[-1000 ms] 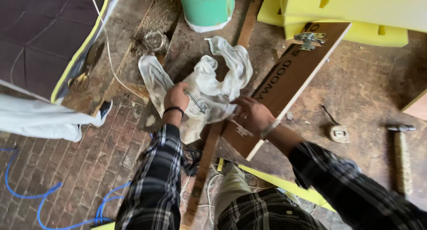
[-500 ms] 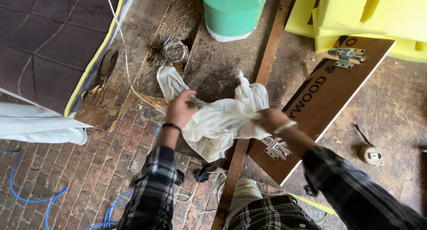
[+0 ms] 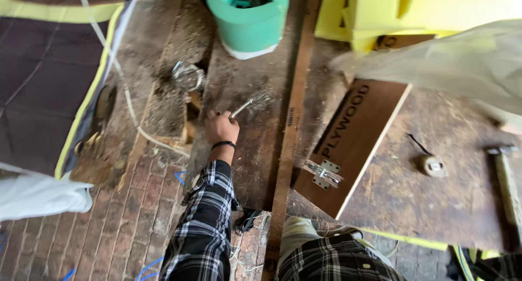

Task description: The person attaches metal hinges to a rectangular plywood board using a corded drill and a hammer. They position the hinges, drill pilot holes, and secure the hardware with screws, occasionally tapping with a hammer. The work occurs on a cluttered wooden workbench with foam pieces and tools nearby.

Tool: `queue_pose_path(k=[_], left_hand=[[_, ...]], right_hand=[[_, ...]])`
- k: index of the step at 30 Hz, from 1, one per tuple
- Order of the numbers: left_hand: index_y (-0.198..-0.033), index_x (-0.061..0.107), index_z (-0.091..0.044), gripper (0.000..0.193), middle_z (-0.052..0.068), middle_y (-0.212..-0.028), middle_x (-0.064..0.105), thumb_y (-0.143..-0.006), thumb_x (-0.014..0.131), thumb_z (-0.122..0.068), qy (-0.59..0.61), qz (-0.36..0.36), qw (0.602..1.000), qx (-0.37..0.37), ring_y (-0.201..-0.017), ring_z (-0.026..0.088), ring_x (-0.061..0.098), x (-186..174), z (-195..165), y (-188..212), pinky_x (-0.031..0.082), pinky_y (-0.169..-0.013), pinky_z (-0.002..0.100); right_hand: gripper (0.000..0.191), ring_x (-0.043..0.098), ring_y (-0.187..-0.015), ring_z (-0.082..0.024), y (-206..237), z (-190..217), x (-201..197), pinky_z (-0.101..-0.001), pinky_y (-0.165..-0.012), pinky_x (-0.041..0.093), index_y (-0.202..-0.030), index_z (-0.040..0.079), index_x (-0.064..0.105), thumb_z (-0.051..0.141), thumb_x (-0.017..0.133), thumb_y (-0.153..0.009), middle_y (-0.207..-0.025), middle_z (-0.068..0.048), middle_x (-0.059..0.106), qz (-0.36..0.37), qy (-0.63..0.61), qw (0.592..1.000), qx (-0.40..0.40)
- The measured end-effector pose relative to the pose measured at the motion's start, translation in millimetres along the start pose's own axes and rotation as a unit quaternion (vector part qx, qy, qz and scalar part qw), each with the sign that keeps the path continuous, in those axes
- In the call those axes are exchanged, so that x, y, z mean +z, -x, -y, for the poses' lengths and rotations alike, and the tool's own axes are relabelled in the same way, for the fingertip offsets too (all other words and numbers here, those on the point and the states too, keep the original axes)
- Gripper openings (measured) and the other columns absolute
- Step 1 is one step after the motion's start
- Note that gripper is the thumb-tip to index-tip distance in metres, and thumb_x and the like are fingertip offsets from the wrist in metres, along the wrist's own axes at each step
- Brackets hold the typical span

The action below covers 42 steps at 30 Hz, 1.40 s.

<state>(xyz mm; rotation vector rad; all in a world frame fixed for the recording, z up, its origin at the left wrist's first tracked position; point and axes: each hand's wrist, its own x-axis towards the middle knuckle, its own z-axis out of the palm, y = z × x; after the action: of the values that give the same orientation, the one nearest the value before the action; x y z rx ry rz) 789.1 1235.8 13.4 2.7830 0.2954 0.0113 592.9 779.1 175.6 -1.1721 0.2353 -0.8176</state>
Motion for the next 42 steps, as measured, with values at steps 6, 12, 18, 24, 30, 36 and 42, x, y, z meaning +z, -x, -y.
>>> queue_pose_path(k=[6, 12, 18, 24, 30, 36, 42], left_hand=[[-0.145, 0.053, -0.010, 0.072, 0.012, -0.143, 0.061, -0.085, 0.078, -0.042, 0.225, 0.133, 0.957, 0.126, -0.125, 0.026, 0.064, -14, -96, 81, 0.057, -0.104, 0.041], [-0.156, 0.034, -0.014, 0.090, 0.013, -0.140, 0.060, -0.080, 0.082, -0.021, 0.457, 0.524, 0.679, 0.236, -0.127, 0.030, 0.061, 25, -197, 273, 0.049, -0.108, 0.040], [-0.128, 0.074, -0.007, 0.049, 0.012, -0.118, 0.078, -0.080, 0.075, -0.017, 0.428, 0.466, 0.726, 0.269, -0.107, 0.024, 0.075, 42, -190, 348, 0.060, -0.096, 0.039], [-0.144, 0.061, -0.011, 0.078, 0.013, -0.131, 0.071, -0.070, 0.083, -0.020, 0.375, 0.355, 0.777, 0.360, -0.120, 0.030, 0.068, 39, -206, 444, 0.053, -0.108, 0.044], [-0.154, 0.036, -0.007, 0.110, 0.017, -0.149, 0.050, -0.064, 0.093, -0.035, 0.423, 0.333, 0.793, 0.285, -0.137, 0.036, 0.052, 33, -170, 557, 0.040, -0.116, 0.047], [-0.128, 0.065, -0.008, 0.060, 0.017, -0.113, 0.076, -0.073, 0.083, -0.026, 0.338, 0.182, 0.923, 0.024, -0.106, 0.031, 0.072, 39, -97, 626, 0.058, -0.091, 0.042], [-0.111, 0.077, -0.004, 0.030, 0.014, -0.108, 0.083, -0.088, 0.068, -0.021, 0.408, 0.188, 0.894, -0.015, -0.098, 0.025, 0.082, 58, -23, 629, 0.066, -0.085, 0.041]], right_hand=[[0.047, 0.075, -0.102, -0.031, 38, 34, -45, -0.0408, -0.090, 0.061, -0.132, 0.005, 0.066, 0.021, 0.061, -0.088, -0.119, -0.020, 0.076, 0.022, -0.065, 0.990, 0.120], [0.050, 0.077, -0.101, -0.033, 148, -36, -95, -0.0415, -0.088, 0.063, -0.131, 0.003, 0.067, 0.021, 0.063, -0.085, -0.117, -0.023, 0.077, 0.101, 0.145, 0.889, 0.422], [0.063, 0.063, -0.128, -0.027, 142, -1, -202, -0.0401, -0.104, 0.054, -0.149, 0.006, 0.052, 0.016, 0.055, -0.087, -0.148, -0.017, 0.060, 0.186, 0.298, 0.900, 0.258], [0.067, 0.067, -0.113, -0.037, 195, -27, -258, -0.0482, -0.096, 0.056, -0.143, -0.005, 0.048, 0.044, 0.061, -0.100, -0.131, -0.025, 0.063, 0.195, -0.315, 0.731, 0.573], [0.059, 0.069, -0.109, -0.033, 256, 2, -306, -0.0465, -0.095, 0.057, -0.142, -0.006, 0.052, 0.011, 0.067, -0.087, -0.128, -0.023, 0.066, 0.364, 0.002, 0.812, 0.456], [0.059, 0.069, -0.112, -0.027, 301, 5, -270, -0.0413, -0.096, 0.058, -0.138, 0.001, 0.052, 0.013, 0.074, -0.084, -0.127, -0.017, 0.068, 0.520, 0.194, 0.760, 0.339], [0.058, 0.071, -0.110, -0.032, 368, -27, -249, -0.0408, -0.097, 0.059, -0.138, 0.002, 0.054, 0.023, 0.072, -0.087, -0.123, -0.022, 0.070, 0.599, 0.046, 0.629, 0.493]])
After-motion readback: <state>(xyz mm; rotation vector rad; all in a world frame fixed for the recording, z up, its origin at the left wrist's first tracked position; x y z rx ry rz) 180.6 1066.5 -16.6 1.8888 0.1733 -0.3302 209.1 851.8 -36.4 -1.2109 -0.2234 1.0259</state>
